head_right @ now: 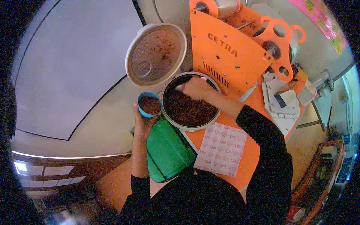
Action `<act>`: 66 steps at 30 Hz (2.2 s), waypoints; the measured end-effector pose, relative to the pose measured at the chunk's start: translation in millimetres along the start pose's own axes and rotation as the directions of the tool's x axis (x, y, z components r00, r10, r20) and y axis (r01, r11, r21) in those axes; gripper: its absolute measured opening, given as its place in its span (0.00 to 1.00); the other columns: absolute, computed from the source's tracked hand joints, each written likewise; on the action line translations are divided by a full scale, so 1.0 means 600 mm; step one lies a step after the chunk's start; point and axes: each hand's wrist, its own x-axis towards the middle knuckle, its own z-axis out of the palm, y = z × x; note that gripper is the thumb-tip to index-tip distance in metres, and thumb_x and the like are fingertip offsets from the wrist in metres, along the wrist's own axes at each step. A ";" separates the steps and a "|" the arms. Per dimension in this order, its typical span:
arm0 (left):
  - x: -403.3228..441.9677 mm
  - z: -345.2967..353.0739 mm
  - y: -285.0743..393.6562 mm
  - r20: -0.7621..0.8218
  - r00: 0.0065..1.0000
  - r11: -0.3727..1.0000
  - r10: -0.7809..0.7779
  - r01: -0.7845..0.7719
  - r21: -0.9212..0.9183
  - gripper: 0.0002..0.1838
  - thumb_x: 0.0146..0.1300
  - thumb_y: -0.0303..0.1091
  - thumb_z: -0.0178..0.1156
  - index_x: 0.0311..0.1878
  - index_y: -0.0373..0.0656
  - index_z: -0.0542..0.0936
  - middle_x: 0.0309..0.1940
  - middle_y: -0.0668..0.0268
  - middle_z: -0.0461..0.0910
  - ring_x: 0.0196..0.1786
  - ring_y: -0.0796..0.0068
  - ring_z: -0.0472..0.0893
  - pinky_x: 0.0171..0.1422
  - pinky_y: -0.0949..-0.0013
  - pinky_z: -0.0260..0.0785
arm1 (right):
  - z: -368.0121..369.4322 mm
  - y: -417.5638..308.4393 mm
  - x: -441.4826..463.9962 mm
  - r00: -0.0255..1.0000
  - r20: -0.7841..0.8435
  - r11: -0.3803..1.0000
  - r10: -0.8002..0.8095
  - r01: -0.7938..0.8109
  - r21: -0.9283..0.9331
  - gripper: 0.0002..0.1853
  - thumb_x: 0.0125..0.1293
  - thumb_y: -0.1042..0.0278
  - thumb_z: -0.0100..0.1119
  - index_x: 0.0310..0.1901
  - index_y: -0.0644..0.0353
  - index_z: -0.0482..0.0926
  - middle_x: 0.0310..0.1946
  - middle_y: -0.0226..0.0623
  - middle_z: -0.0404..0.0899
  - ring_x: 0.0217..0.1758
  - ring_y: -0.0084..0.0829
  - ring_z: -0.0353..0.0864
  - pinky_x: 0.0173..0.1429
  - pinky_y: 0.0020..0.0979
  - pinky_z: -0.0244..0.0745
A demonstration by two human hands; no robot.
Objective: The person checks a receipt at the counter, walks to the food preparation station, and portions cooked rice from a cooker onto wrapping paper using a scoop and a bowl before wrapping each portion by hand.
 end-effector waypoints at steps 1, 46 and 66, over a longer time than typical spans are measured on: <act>-0.004 -0.012 -0.002 -0.006 1.000 0.999 -0.006 0.006 -0.046 0.36 0.63 0.67 0.38 0.58 0.45 0.68 0.53 0.61 0.74 0.52 0.64 0.76 0.54 0.60 0.69 | 0.009 0.009 0.002 0.996 -0.069 0.997 0.053 -0.056 -0.052 0.14 0.47 0.68 0.58 0.38 0.62 0.79 0.24 0.45 0.80 0.26 0.44 0.82 0.29 0.42 0.77; 0.074 0.209 -0.122 -0.105 0.959 0.772 0.263 -0.144 0.619 0.30 0.63 0.53 0.54 0.57 0.45 0.56 0.49 0.41 0.66 0.50 0.53 0.66 0.57 0.55 0.59 | -0.013 -0.132 -0.151 0.657 -0.291 0.710 0.696 -0.568 0.416 0.09 0.58 0.64 0.51 0.30 0.62 0.73 0.18 0.48 0.77 0.19 0.47 0.78 0.22 0.44 0.73; 0.069 0.166 -0.070 0.141 0.987 0.977 -0.078 0.048 0.207 0.16 0.66 0.47 0.52 0.49 0.49 0.63 0.35 0.66 0.72 0.34 0.73 0.74 0.34 0.65 0.72 | -0.060 -0.190 -0.123 0.627 -0.461 0.775 0.628 -0.557 0.298 0.10 0.51 0.63 0.55 0.25 0.63 0.73 0.16 0.41 0.75 0.16 0.37 0.78 0.24 0.36 0.73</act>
